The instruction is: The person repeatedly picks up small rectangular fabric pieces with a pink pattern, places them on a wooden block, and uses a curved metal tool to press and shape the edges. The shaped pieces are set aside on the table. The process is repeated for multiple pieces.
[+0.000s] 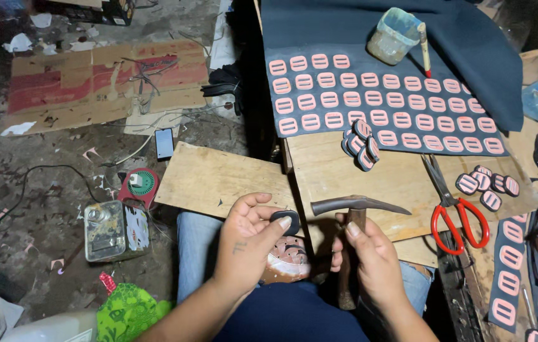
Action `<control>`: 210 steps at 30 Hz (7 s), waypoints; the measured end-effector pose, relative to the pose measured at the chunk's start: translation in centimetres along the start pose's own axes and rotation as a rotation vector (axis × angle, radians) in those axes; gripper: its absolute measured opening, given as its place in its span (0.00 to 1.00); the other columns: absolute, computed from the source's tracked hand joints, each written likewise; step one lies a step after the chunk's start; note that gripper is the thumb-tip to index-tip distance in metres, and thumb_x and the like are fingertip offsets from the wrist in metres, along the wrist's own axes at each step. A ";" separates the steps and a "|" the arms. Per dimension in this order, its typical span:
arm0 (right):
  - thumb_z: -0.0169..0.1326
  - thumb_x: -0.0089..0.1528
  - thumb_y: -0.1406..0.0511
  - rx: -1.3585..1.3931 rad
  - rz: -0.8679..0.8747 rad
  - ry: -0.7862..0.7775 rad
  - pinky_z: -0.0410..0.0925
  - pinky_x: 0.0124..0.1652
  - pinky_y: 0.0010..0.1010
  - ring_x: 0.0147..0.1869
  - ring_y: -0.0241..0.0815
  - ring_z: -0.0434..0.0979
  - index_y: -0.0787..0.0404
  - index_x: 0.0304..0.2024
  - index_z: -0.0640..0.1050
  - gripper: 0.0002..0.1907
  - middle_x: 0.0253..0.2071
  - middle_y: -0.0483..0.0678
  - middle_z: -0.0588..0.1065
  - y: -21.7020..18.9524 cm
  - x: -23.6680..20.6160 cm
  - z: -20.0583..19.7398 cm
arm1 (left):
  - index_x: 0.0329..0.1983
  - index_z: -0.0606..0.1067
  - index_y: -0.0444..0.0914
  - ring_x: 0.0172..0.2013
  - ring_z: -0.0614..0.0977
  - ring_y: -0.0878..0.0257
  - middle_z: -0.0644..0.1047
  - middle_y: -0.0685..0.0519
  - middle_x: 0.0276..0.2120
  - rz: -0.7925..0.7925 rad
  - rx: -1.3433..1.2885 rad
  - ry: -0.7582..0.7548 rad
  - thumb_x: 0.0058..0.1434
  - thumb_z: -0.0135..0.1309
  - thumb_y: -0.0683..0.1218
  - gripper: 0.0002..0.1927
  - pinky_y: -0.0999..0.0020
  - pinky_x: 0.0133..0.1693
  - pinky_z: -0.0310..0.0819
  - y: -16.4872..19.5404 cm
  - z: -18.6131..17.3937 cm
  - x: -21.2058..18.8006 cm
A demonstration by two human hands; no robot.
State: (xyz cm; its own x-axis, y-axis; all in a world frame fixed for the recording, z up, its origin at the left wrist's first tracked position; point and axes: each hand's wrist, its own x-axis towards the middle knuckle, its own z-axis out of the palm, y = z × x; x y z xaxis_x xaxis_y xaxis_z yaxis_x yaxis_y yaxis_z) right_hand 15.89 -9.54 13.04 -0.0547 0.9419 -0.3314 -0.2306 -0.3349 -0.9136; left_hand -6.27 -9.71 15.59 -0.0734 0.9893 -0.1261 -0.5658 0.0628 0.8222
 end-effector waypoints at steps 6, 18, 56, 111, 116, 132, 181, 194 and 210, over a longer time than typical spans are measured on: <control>0.49 0.66 0.61 -0.113 0.014 -0.056 0.70 0.28 0.31 0.25 0.37 0.74 0.63 0.54 0.76 0.17 0.27 0.48 0.75 -0.9 -0.4 -1.4 | 0.56 0.65 0.35 0.25 0.81 0.62 0.79 0.47 0.33 -0.190 0.068 0.022 0.57 0.58 0.34 0.25 0.73 0.23 0.72 0.9 1.4 0.2; 0.48 0.68 0.60 0.009 -0.062 0.045 0.71 0.30 0.31 0.27 0.37 0.75 0.65 0.52 0.76 0.17 0.28 0.48 0.75 -1.5 -0.2 -2.9 | 0.55 0.67 0.30 0.40 0.83 0.66 0.81 0.47 0.41 -0.148 -0.194 0.130 0.60 0.54 0.34 0.19 0.71 0.46 0.79 -0.5 3.8 1.4; 0.62 0.59 0.65 -0.551 -0.163 -0.009 0.71 0.40 0.34 0.37 0.50 0.76 0.59 0.55 0.80 0.20 0.32 0.54 0.77 -3.1 1.4 -6.5 | 0.44 0.81 0.31 0.29 0.77 0.69 0.80 0.52 0.30 -0.493 0.459 -0.179 0.61 0.59 0.43 0.12 0.74 0.29 0.70 -7.4 4.6 3.9; 0.60 0.60 0.72 -0.675 -0.802 0.026 0.71 0.38 0.27 0.38 0.40 0.80 0.66 0.42 0.81 0.08 0.39 0.50 0.78 -1.0 1.6 0.1 | 0.61 0.68 0.27 0.42 0.82 0.65 0.81 0.45 0.44 -0.203 0.175 -0.098 0.63 0.53 0.36 0.22 0.72 0.45 0.77 -5.2 2.9 3.3; 0.61 0.59 0.71 -0.724 -0.813 0.034 0.72 0.37 0.27 0.37 0.41 0.80 0.66 0.41 0.81 0.08 0.38 0.50 0.79 -0.9 1.4 0.1 | 0.61 0.67 0.27 0.43 0.82 0.66 0.80 0.46 0.45 -0.209 0.136 -0.160 0.61 0.53 0.34 0.24 0.72 0.47 0.77 -5.0 2.8 3.0; 0.58 0.61 0.69 -0.805 -0.541 -0.108 0.69 0.34 0.30 0.30 0.43 0.76 0.64 0.29 0.75 0.07 0.27 0.48 0.74 -2.1 0.3 -0.2 | 0.60 0.68 0.29 0.39 0.81 0.68 0.79 0.48 0.43 -0.215 0.156 -0.185 0.58 0.46 0.30 0.24 0.74 0.42 0.76 -3.8 2.1 2.4; 0.68 0.46 0.65 -1.587 -0.257 0.163 0.69 0.50 0.44 0.53 0.58 0.75 0.56 0.53 0.75 0.31 0.46 0.54 0.74 -6.6 -0.5 -5.4 | 0.54 0.70 0.36 0.37 0.81 0.66 0.80 0.51 0.41 -0.151 0.324 0.071 0.59 0.55 0.36 0.19 0.72 0.37 0.75 -6.7 -2.8 12.0; 0.68 0.48 0.64 -0.678 -0.445 0.169 0.72 0.51 0.30 0.52 0.42 0.80 0.59 0.53 0.73 0.31 0.50 0.51 0.79 -8.2 0.3 -4.9 | 0.48 0.75 0.30 0.37 0.83 0.65 0.82 0.49 0.38 -0.157 0.277 0.002 0.60 0.56 0.36 0.12 0.73 0.43 0.77 -6.4 -3.2 15.5; 0.58 0.65 0.51 -1.389 -0.538 -0.010 0.69 0.36 0.54 0.39 0.68 0.78 0.62 0.46 0.68 0.23 0.33 0.63 0.78 -9.2 14.5 4.5 | 0.34 0.79 0.31 0.29 0.81 0.66 0.80 0.51 0.28 -0.150 0.607 0.036 0.51 0.64 0.35 0.08 0.71 0.34 0.76 -7.4 -3.1 19.4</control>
State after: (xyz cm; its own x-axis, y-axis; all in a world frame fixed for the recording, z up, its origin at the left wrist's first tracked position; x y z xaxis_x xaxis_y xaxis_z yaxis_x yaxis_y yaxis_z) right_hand 12.85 7.35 17.71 -0.2736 0.9560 0.1061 0.8619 0.2926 -0.4141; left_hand -6.05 8.63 5.29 -0.0625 0.9595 -0.2747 -0.0055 0.2749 0.9615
